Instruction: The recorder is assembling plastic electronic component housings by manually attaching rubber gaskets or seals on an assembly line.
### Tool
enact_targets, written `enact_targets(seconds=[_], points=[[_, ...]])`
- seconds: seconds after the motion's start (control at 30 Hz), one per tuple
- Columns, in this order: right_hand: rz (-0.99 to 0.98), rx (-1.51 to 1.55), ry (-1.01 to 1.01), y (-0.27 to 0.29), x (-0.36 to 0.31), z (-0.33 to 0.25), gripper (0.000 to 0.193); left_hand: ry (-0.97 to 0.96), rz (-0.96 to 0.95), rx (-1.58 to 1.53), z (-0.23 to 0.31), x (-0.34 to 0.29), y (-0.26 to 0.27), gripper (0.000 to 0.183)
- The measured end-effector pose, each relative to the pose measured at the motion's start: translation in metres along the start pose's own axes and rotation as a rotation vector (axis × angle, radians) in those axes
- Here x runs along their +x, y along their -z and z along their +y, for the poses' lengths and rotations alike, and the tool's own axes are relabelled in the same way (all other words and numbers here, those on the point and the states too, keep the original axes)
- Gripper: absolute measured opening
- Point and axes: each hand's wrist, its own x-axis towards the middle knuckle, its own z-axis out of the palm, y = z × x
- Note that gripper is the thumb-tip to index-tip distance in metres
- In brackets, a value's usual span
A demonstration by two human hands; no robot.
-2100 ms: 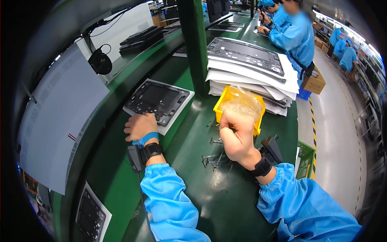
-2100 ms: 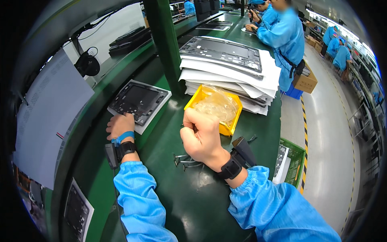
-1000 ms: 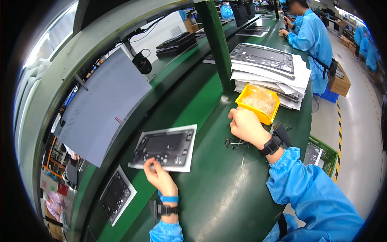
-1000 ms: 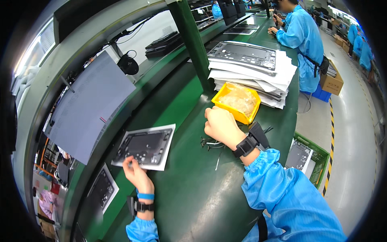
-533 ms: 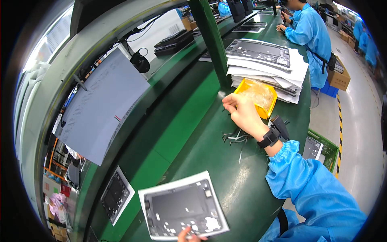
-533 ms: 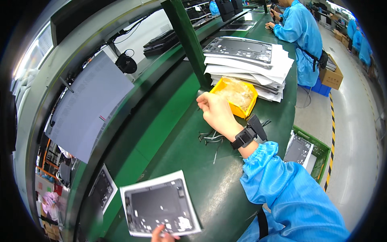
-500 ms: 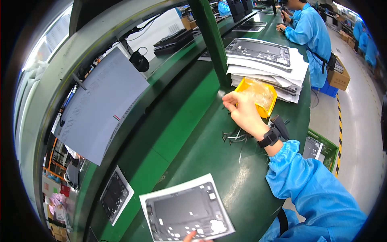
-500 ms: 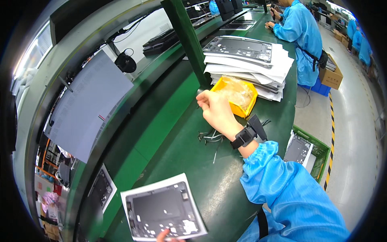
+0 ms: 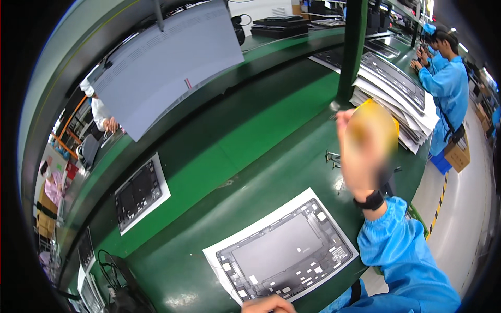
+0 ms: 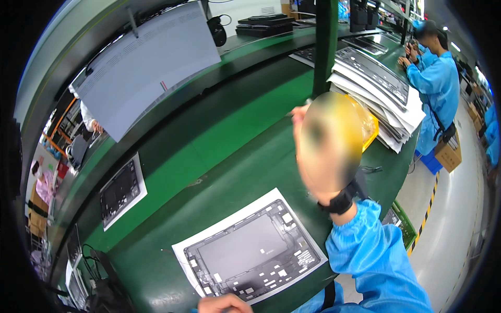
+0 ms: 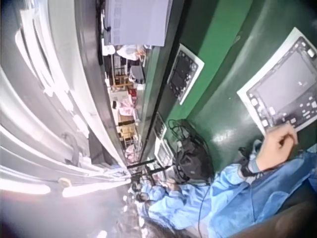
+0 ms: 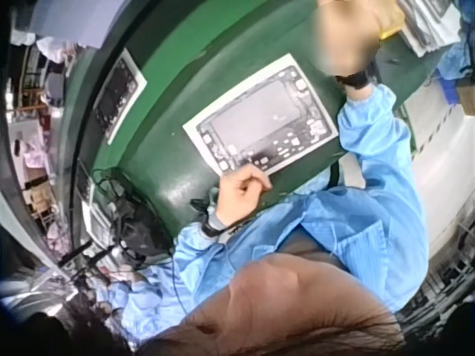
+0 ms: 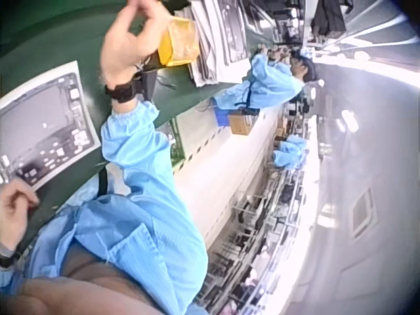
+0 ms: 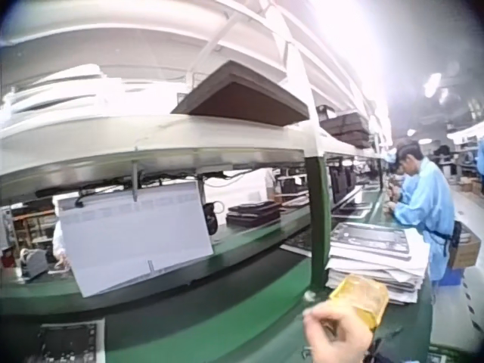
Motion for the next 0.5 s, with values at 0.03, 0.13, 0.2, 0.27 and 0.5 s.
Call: enact_targets(seconds=[0.03, 0.13, 0.2, 0.27, 0.5], points=[[-0.079, 0.120, -0.108, -0.004, -0.009, -0.017, 0.018, -0.031, 0.030, 0.158, 0.009, 0.006, 0.019, 0.034], [-0.287, 0.394, -0.354, -0.009, -0.035, -0.064, 0.017, -0.545, 0.560, 0.543, 0.011, 0.063, 0.045, 0.008], [-0.408, 0.441, -0.478, -0.011, -0.053, -0.081, 0.017, -0.566, 0.677, 0.539, 0.020, 0.103, 0.061, 0.014], [-0.469, 0.451, -0.448, -0.011, -0.066, -0.083, 0.017, -0.490, 0.757, 0.452, 0.013, 0.132, 0.062, 0.015], [-0.708, 0.413, -0.195, -0.017, -0.072, -0.084, 0.025, -0.596, 0.701, 0.233, -0.007, 0.139, 0.072, 0.009]])
